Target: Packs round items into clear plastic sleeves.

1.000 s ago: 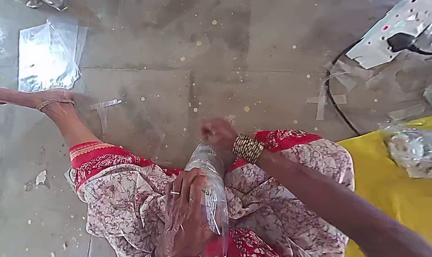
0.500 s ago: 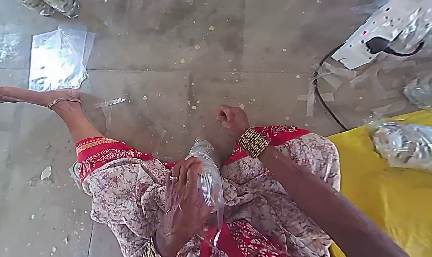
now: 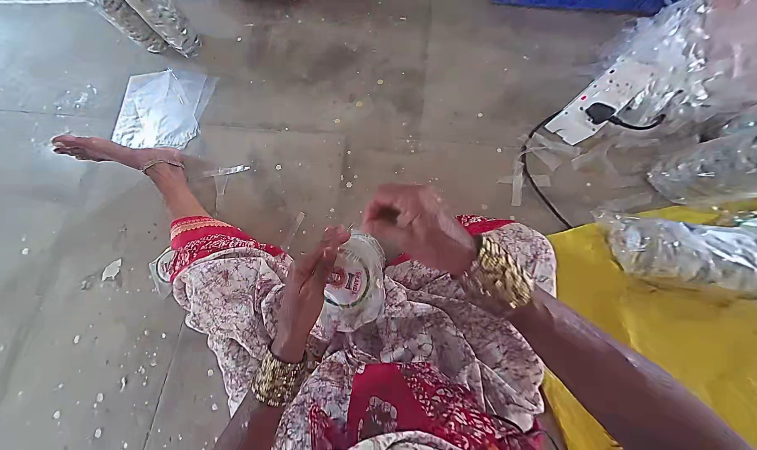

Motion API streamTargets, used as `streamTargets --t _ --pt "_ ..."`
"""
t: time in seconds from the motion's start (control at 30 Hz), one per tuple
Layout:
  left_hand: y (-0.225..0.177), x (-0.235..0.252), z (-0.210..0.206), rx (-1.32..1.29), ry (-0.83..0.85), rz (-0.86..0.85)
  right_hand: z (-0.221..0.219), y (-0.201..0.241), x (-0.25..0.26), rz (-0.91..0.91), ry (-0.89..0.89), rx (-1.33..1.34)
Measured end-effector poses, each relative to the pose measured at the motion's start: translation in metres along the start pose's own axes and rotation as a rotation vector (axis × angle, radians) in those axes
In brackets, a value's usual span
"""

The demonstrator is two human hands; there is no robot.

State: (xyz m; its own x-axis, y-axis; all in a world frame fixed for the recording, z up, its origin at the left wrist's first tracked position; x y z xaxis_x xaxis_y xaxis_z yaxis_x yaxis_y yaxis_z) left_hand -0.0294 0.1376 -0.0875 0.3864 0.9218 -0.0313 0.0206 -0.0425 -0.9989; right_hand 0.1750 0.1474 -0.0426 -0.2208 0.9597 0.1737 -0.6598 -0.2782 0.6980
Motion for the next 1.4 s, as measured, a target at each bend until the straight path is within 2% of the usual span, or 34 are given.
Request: streamTargets --t 0.07,0.1,0.17,0.2,0.3,0.33,0.4,0.47,0.6,0.7,0.83,0.93,1.03,1.13,1.3,1.37,1.4 --pt "0.001 0.005 -0.003 -0.093 -0.045 0.033 -0.014 0.056 -0.006 0.093 0.268 0.023" --pt "0.002 0.010 -0.004 -0.169 -0.026 0.071 -0.025 0.075 -0.008 0.107 0.413 -0.070" --pt "-0.002 0.022 -0.010 -0.225 -0.031 0.225 -0.045 0.095 -0.008 -0.064 0.767 -0.366" --pt "-0.005 0.027 -0.013 -0.232 -0.038 0.278 -0.053 0.095 -0.006 -0.141 0.884 -0.472" --pt "-0.009 0.036 -0.020 -0.290 0.075 0.281 -0.064 0.077 0.002 -0.224 0.881 -0.549" --pt "-0.007 0.039 -0.018 -0.298 0.164 0.212 -0.065 0.072 0.006 -0.231 0.855 -0.557" --pt "0.008 0.043 -0.006 -0.313 0.319 -0.022 -0.065 0.063 0.011 -0.124 0.864 -0.545" --pt "0.036 0.039 0.007 -0.325 0.256 -0.127 -0.065 0.060 0.019 -0.051 0.957 -0.537" --pt "0.074 0.017 0.002 -0.453 -0.025 -0.038 -0.076 0.065 0.031 -0.084 1.139 -0.623" --pt "0.084 0.021 -0.004 -0.466 -0.051 -0.091 -0.080 0.066 0.033 -0.098 1.203 -0.653" --pt "0.082 0.029 -0.011 -0.276 -0.072 -0.148 -0.079 0.048 0.029 -0.160 1.217 -0.687" --pt "0.079 0.029 -0.020 -0.208 -0.123 -0.226 -0.071 0.036 0.018 -0.158 1.096 -0.669" --pt "0.076 0.026 -0.027 -0.167 -0.110 -0.219 -0.064 0.026 0.002 -0.094 0.964 -0.647" --pt "0.073 0.023 -0.029 -0.146 -0.114 -0.220 -0.060 0.024 -0.006 -0.233 0.996 -0.649" --pt "0.071 0.022 -0.033 -0.100 -0.133 -0.251 -0.060 0.022 -0.012 -0.186 0.801 -0.644" --pt "0.070 0.022 -0.033 -0.091 -0.125 -0.235 -0.059 0.020 -0.007 -0.375 0.867 -0.526" --pt "0.070 0.022 -0.033 -0.091 -0.125 -0.230 -0.058 0.017 -0.010 -0.374 0.840 -0.494"
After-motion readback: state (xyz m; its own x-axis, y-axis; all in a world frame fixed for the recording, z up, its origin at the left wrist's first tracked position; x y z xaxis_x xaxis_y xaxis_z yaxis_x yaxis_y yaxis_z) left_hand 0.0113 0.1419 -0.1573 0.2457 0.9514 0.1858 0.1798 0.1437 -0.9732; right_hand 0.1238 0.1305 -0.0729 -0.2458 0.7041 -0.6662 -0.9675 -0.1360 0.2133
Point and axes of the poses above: each hand's wrist, its own x-axis towards the middle knuckle, its own z-axis out of the back of the hand, y = z × x, the point moved 4 cm from there along x, towards the middle knuckle, and after that the axes turned 10 degrees about -x, right-handed, at the moved point
